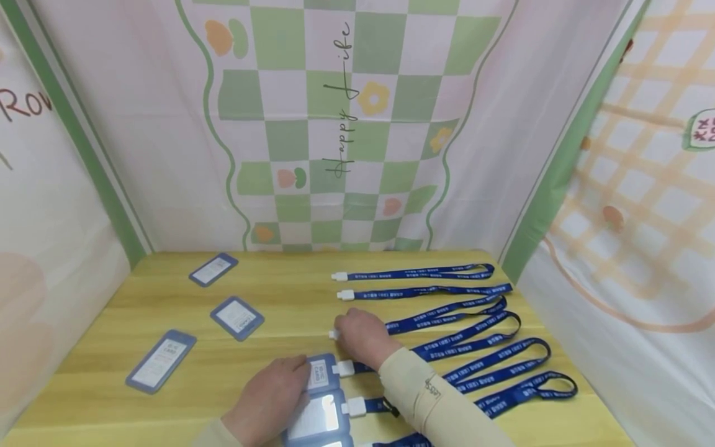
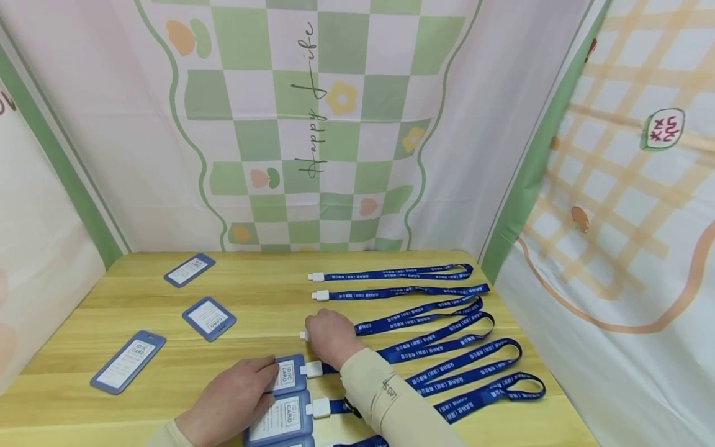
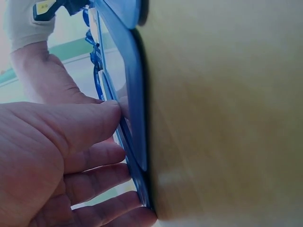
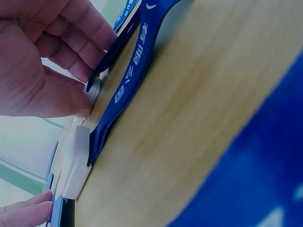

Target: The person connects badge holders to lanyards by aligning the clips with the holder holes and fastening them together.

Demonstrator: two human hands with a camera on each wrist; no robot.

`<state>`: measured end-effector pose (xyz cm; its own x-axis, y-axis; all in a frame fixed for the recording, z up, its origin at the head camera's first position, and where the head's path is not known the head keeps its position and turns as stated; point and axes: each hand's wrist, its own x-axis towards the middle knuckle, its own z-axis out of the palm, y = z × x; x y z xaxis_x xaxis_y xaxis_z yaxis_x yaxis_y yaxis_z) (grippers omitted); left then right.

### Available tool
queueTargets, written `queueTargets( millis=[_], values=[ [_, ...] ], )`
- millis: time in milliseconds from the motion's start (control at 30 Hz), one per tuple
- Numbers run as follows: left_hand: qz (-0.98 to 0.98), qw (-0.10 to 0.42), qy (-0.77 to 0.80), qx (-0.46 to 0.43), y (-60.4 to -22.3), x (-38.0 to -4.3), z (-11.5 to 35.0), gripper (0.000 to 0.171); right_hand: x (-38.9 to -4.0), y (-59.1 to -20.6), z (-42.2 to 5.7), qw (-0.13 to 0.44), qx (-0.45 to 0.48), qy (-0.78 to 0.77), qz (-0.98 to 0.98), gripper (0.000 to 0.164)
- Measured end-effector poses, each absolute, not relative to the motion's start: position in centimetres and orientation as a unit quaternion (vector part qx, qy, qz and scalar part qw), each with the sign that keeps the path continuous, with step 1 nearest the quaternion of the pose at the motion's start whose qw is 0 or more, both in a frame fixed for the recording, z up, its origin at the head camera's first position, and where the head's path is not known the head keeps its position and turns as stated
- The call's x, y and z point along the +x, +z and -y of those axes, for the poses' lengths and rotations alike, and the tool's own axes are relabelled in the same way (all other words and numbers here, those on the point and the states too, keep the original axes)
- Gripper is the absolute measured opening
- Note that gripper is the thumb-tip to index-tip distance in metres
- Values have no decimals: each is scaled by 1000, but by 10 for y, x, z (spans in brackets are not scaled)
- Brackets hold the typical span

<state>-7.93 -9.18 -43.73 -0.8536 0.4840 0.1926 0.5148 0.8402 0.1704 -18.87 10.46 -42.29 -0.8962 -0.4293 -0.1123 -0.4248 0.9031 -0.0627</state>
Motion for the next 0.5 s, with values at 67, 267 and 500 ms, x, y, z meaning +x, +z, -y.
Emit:
queueTargets(
  millis=[67,267,500],
  values=[
    [955,76,-110,-266,-438,-79,92,42,-189,-423,-105,60,-220,-15,-974,10],
    [954,71,-111,-268,-439,-79,92,43,-190,-424,-104,61,-219,-11,-974,9],
    [957,60,-111,-260,-438,-79,93,46,-189,-423,-104,64,-217,-9,-974,10]
  ],
)
